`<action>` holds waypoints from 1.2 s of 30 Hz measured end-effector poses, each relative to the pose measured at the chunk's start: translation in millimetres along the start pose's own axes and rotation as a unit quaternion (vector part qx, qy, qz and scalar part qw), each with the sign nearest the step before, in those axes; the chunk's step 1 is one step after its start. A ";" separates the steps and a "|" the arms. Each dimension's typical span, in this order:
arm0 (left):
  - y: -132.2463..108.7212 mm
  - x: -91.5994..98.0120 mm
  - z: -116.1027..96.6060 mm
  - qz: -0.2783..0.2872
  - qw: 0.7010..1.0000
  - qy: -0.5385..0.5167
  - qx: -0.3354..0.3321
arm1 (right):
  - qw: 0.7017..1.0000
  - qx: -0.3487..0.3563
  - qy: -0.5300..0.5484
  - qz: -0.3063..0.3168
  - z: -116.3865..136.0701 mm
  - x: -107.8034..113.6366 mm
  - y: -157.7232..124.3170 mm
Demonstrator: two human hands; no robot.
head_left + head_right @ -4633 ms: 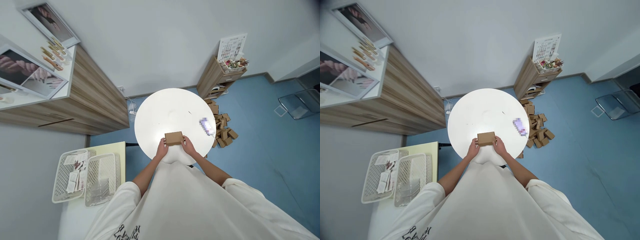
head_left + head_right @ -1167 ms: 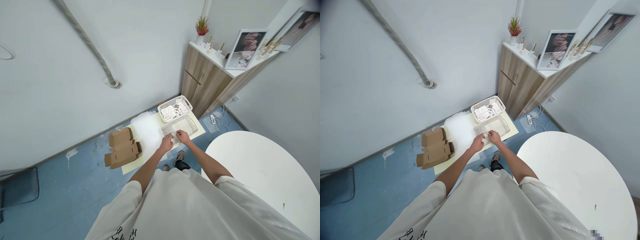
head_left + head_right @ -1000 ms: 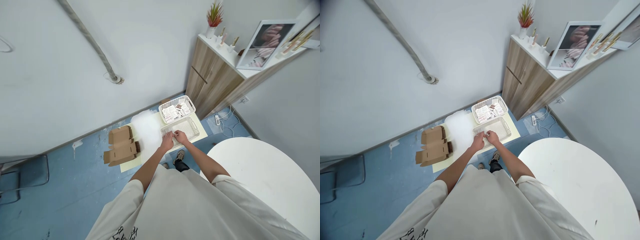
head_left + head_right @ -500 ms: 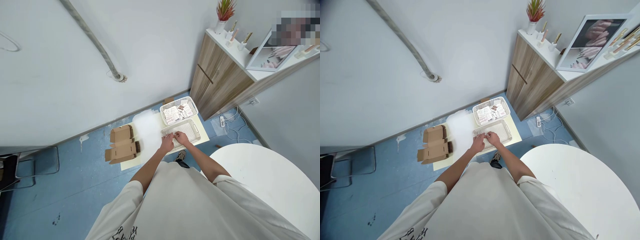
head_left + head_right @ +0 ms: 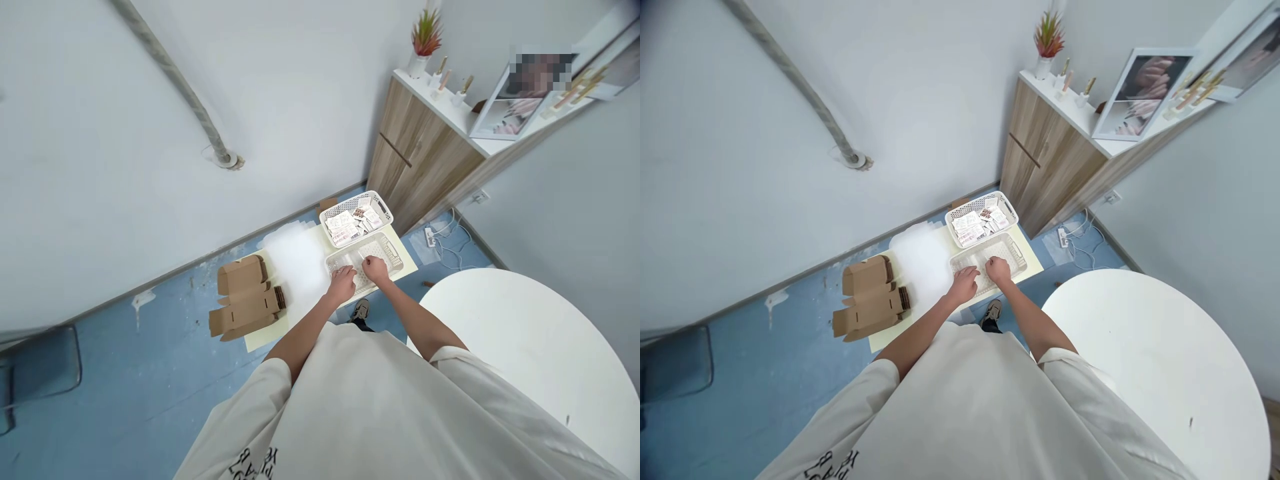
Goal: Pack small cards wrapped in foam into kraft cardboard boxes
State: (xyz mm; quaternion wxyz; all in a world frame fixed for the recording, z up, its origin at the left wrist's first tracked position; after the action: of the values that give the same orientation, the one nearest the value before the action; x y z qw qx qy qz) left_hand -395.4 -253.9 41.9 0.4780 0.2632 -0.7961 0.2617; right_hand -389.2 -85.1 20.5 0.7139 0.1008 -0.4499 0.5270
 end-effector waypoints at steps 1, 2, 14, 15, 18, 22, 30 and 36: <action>-1.7 0.8 -1.4 -0.005 1.000 -0.008 -0.015 | 1.000 -0.010 0.015 -0.018 -1.0 4.4 -6.5; -3.2 1.5 -3.7 -0.010 0.999 -0.018 -0.031 | 0.999 -0.018 0.031 -0.038 -2.3 9.0 -14.3; -5.6 -5.2 -96.6 -0.065 0.967 -0.176 -0.172 | 0.932 -0.103 0.231 -0.259 -61.5 83.1 -166.1; -5.3 -9.4 -106.7 -0.060 0.964 -0.186 -0.180 | 0.925 -0.115 0.250 -0.263 -72.0 86.1 -179.1; -7.9 -30.1 -140.7 -0.014 0.955 -0.218 -0.203 | 0.897 -0.146 0.321 -0.266 -108.9 88.7 -218.1; -21.5 -72.7 -193.9 0.075 0.945 -0.259 -0.186 | 0.864 -0.177 0.382 -0.276 -165.9 84.0 -273.6; -67.4 -170.9 -310.7 0.182 0.954 -0.170 -0.169 | 0.816 -0.278 0.393 -0.321 -288.4 84.9 -390.3; -101.7 -243.1 -367.2 0.281 0.947 -0.117 -0.108 | 0.820 -0.329 0.371 -0.285 -377.0 70.2 -436.6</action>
State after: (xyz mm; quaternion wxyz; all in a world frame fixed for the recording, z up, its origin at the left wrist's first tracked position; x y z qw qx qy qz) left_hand -0.2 -41.2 -10.7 0.3143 0.0047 -0.9116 0.2648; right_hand 183.9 9.2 0.6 0.9359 -0.2195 -0.2489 0.1184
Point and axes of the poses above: each hand's wrist, its own y-axis towards the middle knuckle, its own x-axis out of the back of the hand, z = x × y, the point moved 4 cm from there along y, towards the middle knuckle, and after that the axes turned 11 degrees about y, right-handed, at the moved point
